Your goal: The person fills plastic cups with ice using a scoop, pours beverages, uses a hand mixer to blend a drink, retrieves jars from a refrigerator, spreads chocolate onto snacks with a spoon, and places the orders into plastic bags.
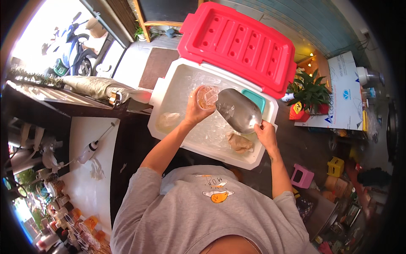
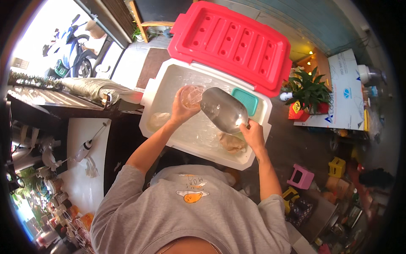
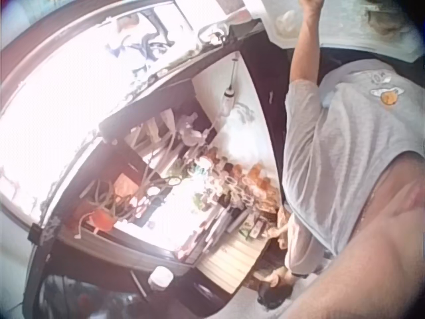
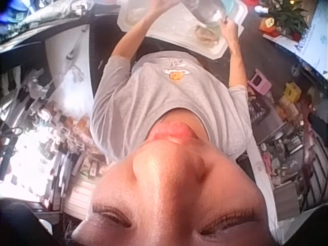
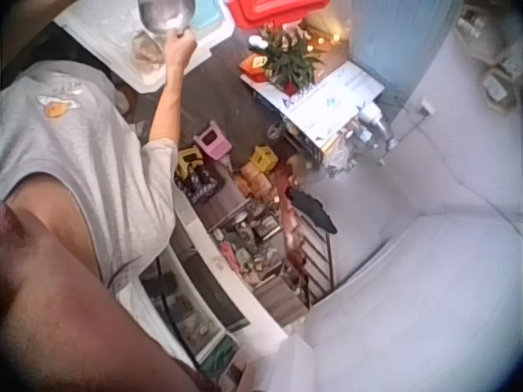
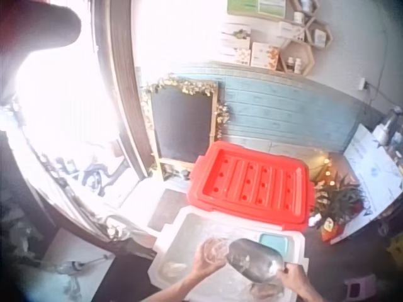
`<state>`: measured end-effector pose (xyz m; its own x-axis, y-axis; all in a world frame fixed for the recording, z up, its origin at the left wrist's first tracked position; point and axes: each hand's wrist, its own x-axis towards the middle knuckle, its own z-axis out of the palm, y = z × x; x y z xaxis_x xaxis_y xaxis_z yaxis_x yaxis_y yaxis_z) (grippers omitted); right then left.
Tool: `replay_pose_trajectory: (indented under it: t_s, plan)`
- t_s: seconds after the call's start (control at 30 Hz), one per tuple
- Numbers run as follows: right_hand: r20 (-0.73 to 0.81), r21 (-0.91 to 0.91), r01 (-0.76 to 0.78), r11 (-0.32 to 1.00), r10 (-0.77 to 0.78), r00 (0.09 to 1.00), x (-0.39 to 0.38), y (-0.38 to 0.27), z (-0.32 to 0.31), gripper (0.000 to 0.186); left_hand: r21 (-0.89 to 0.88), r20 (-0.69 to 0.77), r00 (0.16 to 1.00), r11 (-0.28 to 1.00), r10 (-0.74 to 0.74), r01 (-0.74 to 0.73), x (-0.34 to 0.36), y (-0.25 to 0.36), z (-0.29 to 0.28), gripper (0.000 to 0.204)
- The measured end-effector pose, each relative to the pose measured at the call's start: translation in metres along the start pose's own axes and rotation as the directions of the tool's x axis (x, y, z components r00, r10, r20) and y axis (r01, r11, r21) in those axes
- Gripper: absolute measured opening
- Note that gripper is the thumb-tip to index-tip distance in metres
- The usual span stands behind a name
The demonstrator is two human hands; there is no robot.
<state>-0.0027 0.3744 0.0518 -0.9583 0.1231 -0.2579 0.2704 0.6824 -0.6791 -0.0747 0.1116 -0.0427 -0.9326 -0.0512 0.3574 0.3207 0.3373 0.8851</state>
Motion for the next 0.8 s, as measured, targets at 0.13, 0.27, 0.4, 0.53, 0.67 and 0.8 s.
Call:
replay_pose_trajectory:
  t_s: [0.13, 0.27, 0.4, 0.53, 0.67, 0.8]
  plan:
    - [0.072, 0.229, -0.063, 0.971, 0.047, 0.996, -0.006, -0.002, 0.020, 0.022, -0.056, -0.099, 0.984, 0.988, -0.151, 0.146, 0.004, 0.019, -0.030, 0.083]
    - [0.012, 0.473, -0.100, 0.875, 0.106, 0.994, -0.011, 0.005, 0.051, 0.020, -0.167, -0.216, 0.968, 0.982, -0.126, 0.090, -0.009, 0.027, -0.067, 0.084]
    - [-0.013, 0.460, -0.126, 0.879, 0.149, 0.989, -0.004, 0.015, 0.085, 0.024, -0.207, -0.314, 0.944, 0.978, -0.106, 0.041, -0.030, 0.067, -0.126, 0.090]
    - [0.015, 0.343, -0.141, 0.929, 0.145, 0.989, 0.013, 0.038, 0.143, 0.029, -0.061, -0.393, 0.910, 0.991, -0.134, 0.120, -0.082, 0.093, -0.214, 0.091]
    - [0.045, 0.392, -0.250, 0.885, 0.253, 0.966, 0.015, 0.061, 0.206, 0.034, -0.140, -0.607, 0.754, 0.968, -0.251, 0.209, -0.163, 0.133, -0.302, 0.088]
    - [0.032, 0.304, -0.370, 0.878, 0.379, 0.925, 0.004, 0.068, 0.243, 0.039, -0.141, -0.874, 0.416, 0.950, -0.252, 0.279, -0.239, 0.147, -0.380, 0.082]
